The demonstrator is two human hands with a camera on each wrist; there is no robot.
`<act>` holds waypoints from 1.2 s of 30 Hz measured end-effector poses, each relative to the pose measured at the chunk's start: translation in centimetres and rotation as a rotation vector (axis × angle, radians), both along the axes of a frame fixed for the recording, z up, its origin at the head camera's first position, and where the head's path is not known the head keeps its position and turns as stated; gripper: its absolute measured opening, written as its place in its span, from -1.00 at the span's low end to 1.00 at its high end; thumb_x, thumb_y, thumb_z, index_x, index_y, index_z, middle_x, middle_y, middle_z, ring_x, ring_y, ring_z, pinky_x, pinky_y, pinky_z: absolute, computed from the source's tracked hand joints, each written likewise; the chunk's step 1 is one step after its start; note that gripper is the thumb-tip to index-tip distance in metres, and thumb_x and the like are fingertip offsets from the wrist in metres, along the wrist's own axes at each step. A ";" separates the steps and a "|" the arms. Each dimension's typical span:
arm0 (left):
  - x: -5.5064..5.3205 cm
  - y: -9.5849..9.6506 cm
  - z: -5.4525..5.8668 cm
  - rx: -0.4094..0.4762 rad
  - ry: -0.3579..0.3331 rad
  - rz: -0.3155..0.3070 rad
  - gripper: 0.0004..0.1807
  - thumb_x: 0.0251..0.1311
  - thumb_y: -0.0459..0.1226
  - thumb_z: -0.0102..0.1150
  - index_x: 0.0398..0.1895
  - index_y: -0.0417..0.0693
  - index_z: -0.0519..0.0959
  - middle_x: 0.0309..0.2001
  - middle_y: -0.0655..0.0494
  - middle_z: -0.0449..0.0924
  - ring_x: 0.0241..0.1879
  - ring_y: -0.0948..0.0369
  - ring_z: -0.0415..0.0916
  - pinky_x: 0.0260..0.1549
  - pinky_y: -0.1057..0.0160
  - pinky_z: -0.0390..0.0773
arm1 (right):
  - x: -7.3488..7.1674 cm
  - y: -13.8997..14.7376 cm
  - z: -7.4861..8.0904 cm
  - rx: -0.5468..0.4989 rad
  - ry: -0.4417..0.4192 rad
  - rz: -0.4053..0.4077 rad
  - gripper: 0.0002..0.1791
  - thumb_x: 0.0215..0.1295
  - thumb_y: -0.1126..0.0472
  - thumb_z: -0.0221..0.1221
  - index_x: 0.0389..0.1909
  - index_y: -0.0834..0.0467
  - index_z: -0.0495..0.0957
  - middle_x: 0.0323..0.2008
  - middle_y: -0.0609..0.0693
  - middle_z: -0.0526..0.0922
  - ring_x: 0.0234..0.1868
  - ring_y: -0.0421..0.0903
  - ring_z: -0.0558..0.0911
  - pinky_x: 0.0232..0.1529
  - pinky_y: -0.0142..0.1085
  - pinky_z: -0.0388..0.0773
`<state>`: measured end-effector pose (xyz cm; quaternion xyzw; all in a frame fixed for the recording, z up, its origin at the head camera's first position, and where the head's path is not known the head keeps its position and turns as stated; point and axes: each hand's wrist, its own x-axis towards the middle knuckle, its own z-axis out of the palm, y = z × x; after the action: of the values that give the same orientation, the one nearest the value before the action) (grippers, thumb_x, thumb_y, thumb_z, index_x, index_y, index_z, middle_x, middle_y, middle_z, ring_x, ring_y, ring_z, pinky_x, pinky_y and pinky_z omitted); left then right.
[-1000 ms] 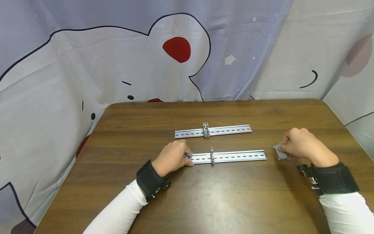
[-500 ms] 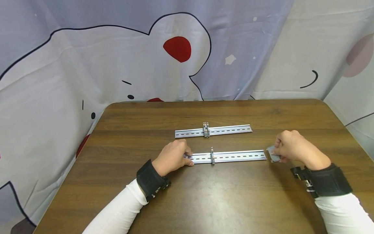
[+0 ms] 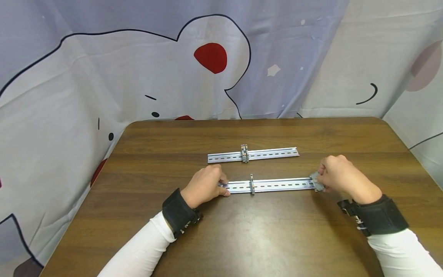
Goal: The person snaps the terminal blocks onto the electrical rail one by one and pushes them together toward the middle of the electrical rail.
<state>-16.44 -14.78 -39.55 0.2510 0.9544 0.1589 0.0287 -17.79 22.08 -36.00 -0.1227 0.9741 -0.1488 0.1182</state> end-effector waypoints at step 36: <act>0.0 0.1 0.2 0.002 -0.005 0.011 -0.73 -0.14 -0.09 0.57 -0.37 0.01 0.78 -0.35 0.17 0.60 -0.41 0.29 0.45 -0.43 0.21 0.48 | -0.6 -1.3 -1.0 0.006 0.143 0.012 -0.84 -0.17 0.39 0.08 -0.73 0.10 0.34 -0.83 -0.13 0.46 -0.79 -0.24 0.50 -0.61 -0.28 0.28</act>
<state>-16.43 -14.70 -39.36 0.2455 0.9555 0.1608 0.0297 -18.44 20.81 -36.97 -0.1383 0.9797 -0.1363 0.0495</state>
